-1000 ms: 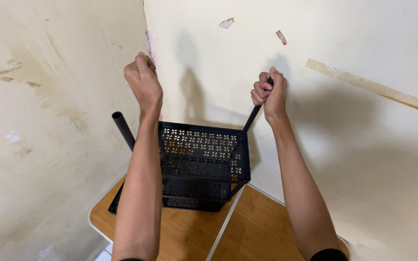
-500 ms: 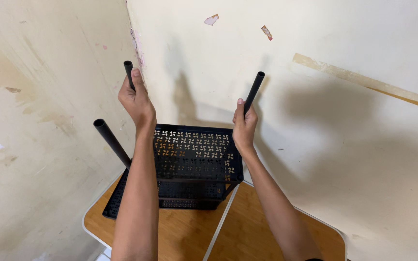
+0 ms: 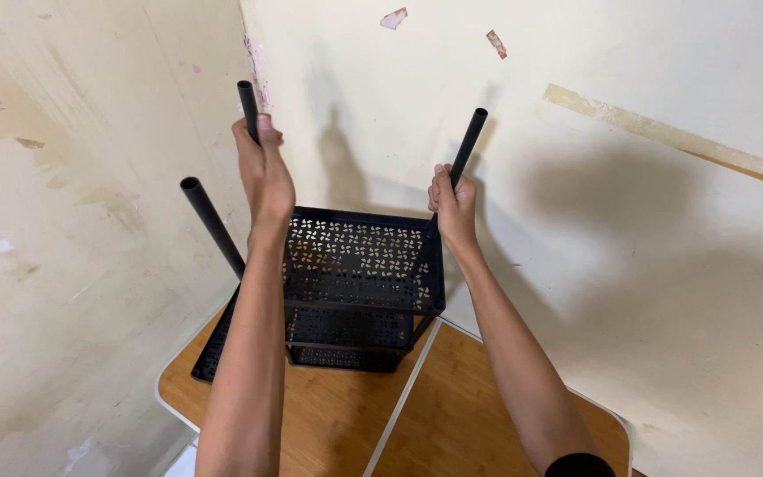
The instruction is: The person assembles a black perforated metal shelving unit by inserting vertical poles into the corners of the shelves. They repeatedly adjust the poles and reposition the unit on a wooden table to align the components.
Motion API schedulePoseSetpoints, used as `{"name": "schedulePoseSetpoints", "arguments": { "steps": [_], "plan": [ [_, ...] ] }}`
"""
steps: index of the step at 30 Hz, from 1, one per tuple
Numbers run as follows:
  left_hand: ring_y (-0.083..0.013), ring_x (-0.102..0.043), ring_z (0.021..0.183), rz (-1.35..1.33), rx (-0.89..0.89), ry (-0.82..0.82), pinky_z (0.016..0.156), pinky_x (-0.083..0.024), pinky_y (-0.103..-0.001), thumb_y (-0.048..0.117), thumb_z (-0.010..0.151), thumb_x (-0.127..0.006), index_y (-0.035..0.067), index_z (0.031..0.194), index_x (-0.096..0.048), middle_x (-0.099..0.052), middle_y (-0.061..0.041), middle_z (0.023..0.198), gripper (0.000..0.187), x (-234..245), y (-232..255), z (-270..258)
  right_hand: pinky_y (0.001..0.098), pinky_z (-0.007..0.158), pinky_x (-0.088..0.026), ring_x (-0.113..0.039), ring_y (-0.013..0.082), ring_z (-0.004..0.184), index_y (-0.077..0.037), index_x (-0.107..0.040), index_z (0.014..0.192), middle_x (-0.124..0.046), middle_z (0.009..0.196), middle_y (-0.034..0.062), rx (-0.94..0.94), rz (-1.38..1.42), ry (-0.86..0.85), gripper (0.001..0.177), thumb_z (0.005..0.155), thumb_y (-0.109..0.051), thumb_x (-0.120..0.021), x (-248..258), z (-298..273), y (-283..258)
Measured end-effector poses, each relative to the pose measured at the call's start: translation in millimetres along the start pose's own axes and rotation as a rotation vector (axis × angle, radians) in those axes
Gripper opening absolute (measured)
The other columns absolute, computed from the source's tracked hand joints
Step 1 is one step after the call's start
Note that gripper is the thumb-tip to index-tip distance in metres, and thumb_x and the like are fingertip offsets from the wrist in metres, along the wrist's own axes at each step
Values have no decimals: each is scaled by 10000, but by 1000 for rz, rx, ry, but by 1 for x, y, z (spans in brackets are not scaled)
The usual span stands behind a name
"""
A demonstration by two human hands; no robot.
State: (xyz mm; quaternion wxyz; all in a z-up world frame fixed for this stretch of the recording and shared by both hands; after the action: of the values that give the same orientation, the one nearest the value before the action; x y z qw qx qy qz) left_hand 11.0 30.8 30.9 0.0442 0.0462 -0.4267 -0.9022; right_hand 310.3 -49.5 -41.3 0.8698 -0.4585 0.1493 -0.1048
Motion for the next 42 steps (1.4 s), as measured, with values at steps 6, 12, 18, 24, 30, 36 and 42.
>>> {"name": "schedulePoseSetpoints", "arguments": {
  "steps": [6,12,18,24,30,36,42],
  "plan": [
    [-552,-231,1453,368,-143,-254,1151,-319,-521,89,999,-661,-100,1540,-135,-138,-348,1546,778,6,55,-40,252,490,-316,-327,55,525,-133,-408,796,-343,618,-61,-48,-112,57,381,1112,-315,-518,1,6,7],
    [-305,-468,1285,720,-703,85,1094,-419,-457,60,1044,-715,90,1447,-363,-352,-100,1375,535,43,131,-73,254,566,-396,-386,70,598,-100,-431,928,-355,666,-43,-96,-238,78,367,1124,-411,-433,-1,0,8],
    [-231,-507,975,156,-310,156,865,-447,-396,125,1105,-539,-21,1366,-387,-465,-143,1089,335,74,104,-60,266,531,-399,-391,67,576,-66,-519,1050,-373,654,-43,-35,-367,203,322,1113,-361,-408,-9,-20,-14],
    [-134,-472,681,132,-37,72,615,-413,-343,268,1186,-463,18,1112,-527,-518,-48,764,268,63,35,-73,296,473,-352,-389,75,514,-40,-530,1061,-392,603,-32,-37,-487,372,333,1116,-349,-419,-5,-33,-28],
    [-74,-379,537,120,262,160,489,-306,-323,323,1077,-528,69,881,-589,-446,16,580,326,50,-13,-84,279,478,-389,-451,65,500,-51,-542,1001,-457,581,-40,27,-564,443,331,1105,-351,-448,2,-43,-32],
    [-43,-267,477,-74,244,182,458,-178,-301,305,1060,-638,120,553,-388,-361,74,519,594,46,-38,-68,280,475,-347,-402,61,515,-68,-539,861,-426,596,-48,-10,-454,456,366,1114,-330,-505,13,-46,-15],
    [-27,-284,458,-123,237,33,438,-188,-282,245,1046,-628,157,539,-407,-388,89,510,560,49,-52,-64,263,440,-299,-362,56,472,-115,-486,750,-400,555,-57,40,-393,374,397,1112,-275,-514,23,-42,1]
  ]
}}
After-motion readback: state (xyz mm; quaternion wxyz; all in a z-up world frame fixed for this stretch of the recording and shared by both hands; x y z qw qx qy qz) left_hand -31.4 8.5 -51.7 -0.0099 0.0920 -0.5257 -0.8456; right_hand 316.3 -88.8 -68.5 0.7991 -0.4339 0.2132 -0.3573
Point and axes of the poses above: each hand's wrist, its own z-axis towards the middle knuckle, its own x-axis out of the back of the hand, y = z × x, the point moved 6 cm from there along z, towards the middle knuckle
